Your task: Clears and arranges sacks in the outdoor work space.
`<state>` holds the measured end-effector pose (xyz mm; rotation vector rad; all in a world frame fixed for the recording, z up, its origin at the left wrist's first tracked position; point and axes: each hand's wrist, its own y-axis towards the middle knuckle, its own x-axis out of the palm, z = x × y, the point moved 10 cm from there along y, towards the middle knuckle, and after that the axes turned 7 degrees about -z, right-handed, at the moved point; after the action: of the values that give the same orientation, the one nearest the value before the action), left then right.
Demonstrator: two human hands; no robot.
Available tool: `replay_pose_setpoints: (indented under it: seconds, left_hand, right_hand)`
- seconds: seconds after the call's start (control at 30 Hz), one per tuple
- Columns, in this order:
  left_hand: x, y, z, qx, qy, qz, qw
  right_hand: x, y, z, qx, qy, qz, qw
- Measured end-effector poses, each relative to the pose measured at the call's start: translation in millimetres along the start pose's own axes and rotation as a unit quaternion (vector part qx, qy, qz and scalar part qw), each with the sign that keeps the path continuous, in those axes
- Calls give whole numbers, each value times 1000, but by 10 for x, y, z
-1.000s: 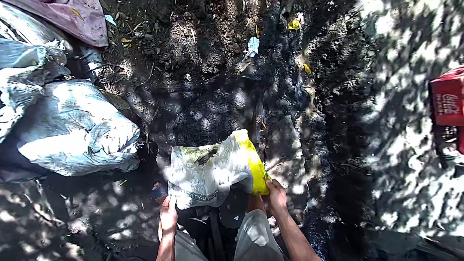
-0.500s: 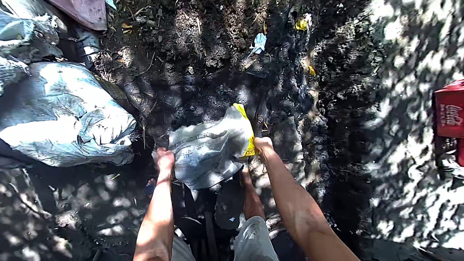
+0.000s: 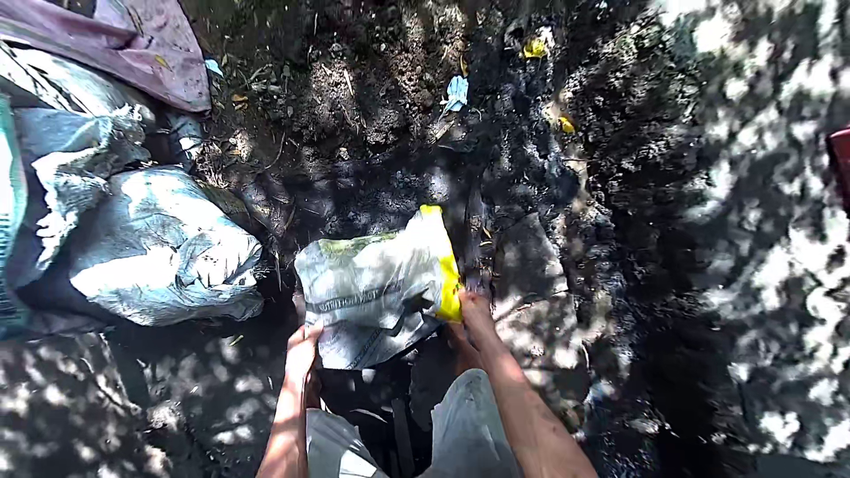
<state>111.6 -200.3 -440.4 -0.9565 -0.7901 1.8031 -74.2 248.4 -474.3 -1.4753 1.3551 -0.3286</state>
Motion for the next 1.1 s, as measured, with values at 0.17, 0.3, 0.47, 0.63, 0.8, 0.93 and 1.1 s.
replay_pose_setpoints:
  seconds: [0.17,0.3,0.47,0.63,0.8,0.93,1.1]
  left_hand:
    - [46,-762,-175,42,34,78,995]
    - [259,-1125,-416,-23,77,125,989]
    - [219,-1531,-895,-43,-47,249,966]
    - [151,-1553,-600,-8,-29,276,961]
    - [86,-966,-119,45,36,310,949]
    - [421,64,-431,-161,183,129,961]
    - [123,222,156,-46,123,219,967]
  right_hand:
    - [-72,-145,-95,-30,-11,-99,995]
    - [-113,94,-669,-94,-186,-180,961]
    - [-193,29,-748,-178,-188,-176,950]
    - [-247,-108,-751,-166,-143,-144,965]
    - [-193,238,-914,-90,-201,-62,973]
    - [-30,901,-539,41,-128,-48,990]
    - [-126,938,-1138,-58,9,-19,998]
